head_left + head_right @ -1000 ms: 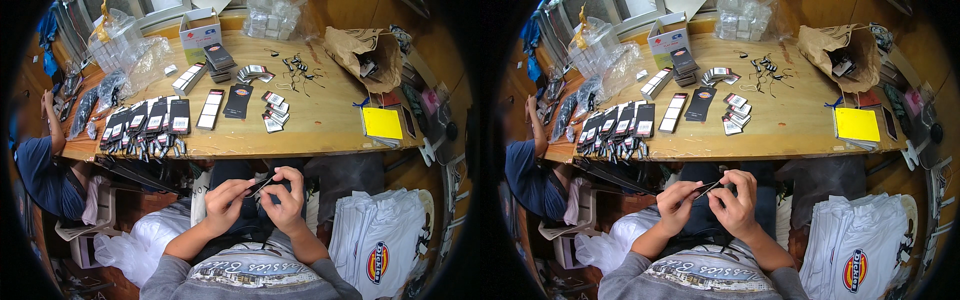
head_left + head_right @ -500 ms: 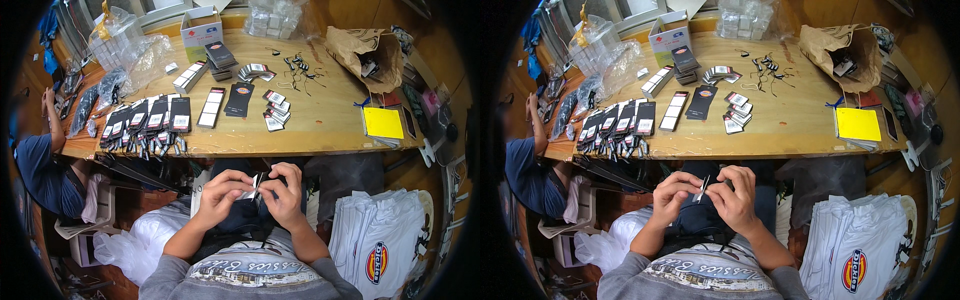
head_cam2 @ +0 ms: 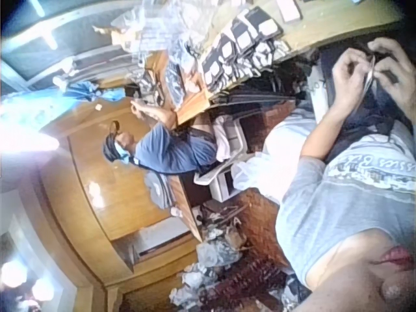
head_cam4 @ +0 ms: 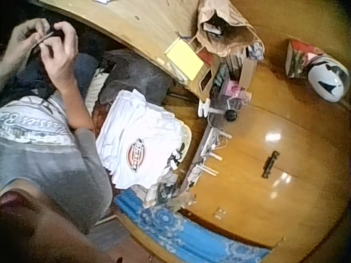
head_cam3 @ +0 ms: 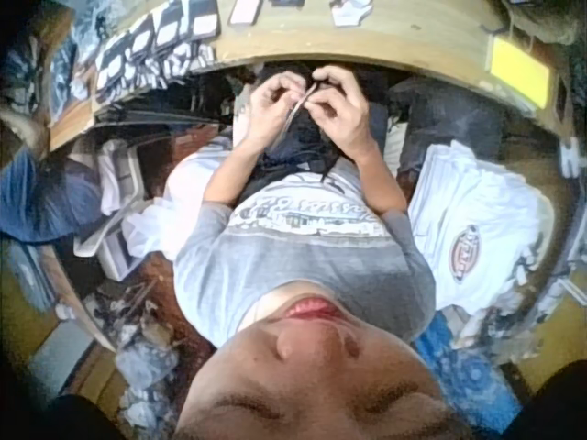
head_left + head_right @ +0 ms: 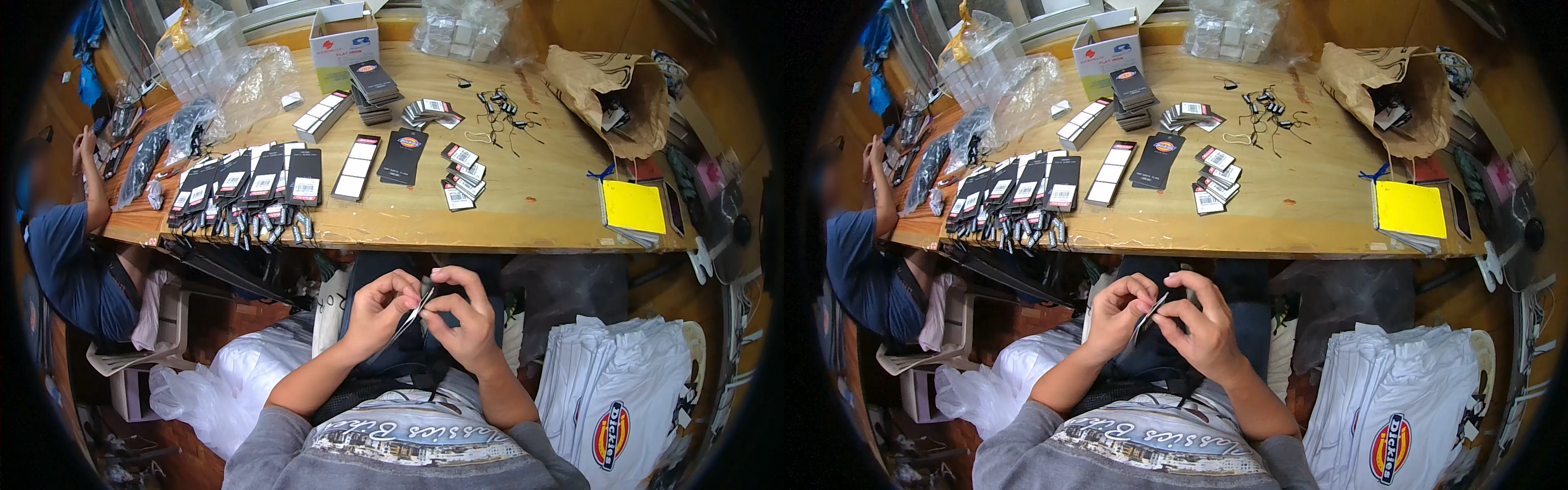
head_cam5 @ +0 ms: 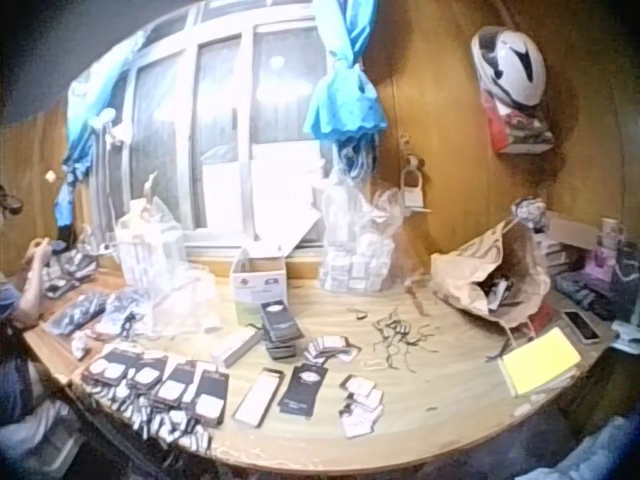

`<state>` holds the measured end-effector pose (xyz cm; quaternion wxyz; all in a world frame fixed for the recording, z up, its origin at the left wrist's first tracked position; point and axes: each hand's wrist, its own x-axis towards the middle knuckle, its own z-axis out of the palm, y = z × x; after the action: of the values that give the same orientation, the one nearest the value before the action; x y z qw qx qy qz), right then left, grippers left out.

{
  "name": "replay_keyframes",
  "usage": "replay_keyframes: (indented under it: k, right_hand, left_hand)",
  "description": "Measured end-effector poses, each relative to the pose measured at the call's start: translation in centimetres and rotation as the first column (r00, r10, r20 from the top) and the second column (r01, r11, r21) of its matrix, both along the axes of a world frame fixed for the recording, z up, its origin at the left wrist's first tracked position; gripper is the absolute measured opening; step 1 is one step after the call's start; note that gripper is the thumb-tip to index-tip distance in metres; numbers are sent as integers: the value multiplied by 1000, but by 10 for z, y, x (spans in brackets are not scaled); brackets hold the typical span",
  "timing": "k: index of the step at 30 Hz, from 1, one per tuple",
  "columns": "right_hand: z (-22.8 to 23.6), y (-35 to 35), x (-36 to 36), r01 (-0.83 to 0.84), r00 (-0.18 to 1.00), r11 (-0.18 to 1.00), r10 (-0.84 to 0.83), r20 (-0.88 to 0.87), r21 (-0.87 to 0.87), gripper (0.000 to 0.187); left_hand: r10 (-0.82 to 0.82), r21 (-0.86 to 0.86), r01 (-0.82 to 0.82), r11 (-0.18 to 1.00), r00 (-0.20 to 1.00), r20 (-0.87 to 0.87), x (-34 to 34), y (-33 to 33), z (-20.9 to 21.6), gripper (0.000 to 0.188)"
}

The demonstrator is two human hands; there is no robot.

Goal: The person sits cross-legged at a table and repeatedly picks up small black tags and white labels. They attach the labels to the tags by hand and place the finished items into a pile on the table.

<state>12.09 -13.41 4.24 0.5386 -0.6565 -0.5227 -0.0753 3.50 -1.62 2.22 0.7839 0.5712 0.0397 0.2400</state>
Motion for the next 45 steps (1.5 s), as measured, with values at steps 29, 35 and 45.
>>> replay_keyframes:
  k: [29, 35, 45]
  right_hand:
    - [-20, -9, 13, -367, 845, 929, 309, -437, -52, 12]
    - [-31, -18, 19, -346, 683, 937, 216, -698, -49, 5]
    - [-25, -22, 26, -391, 274, 870, 421, -865, 300, 20]
  left_hand:
    - [12, -235, 19, 972, 991, 133, -6, 16, 9, 21]
    - [158, -329, -121, 937, 983, 89, -6, 20, 10, 16]
    - [130, -120, -139, 983, 988, -77, -11, 25, 9, 20]
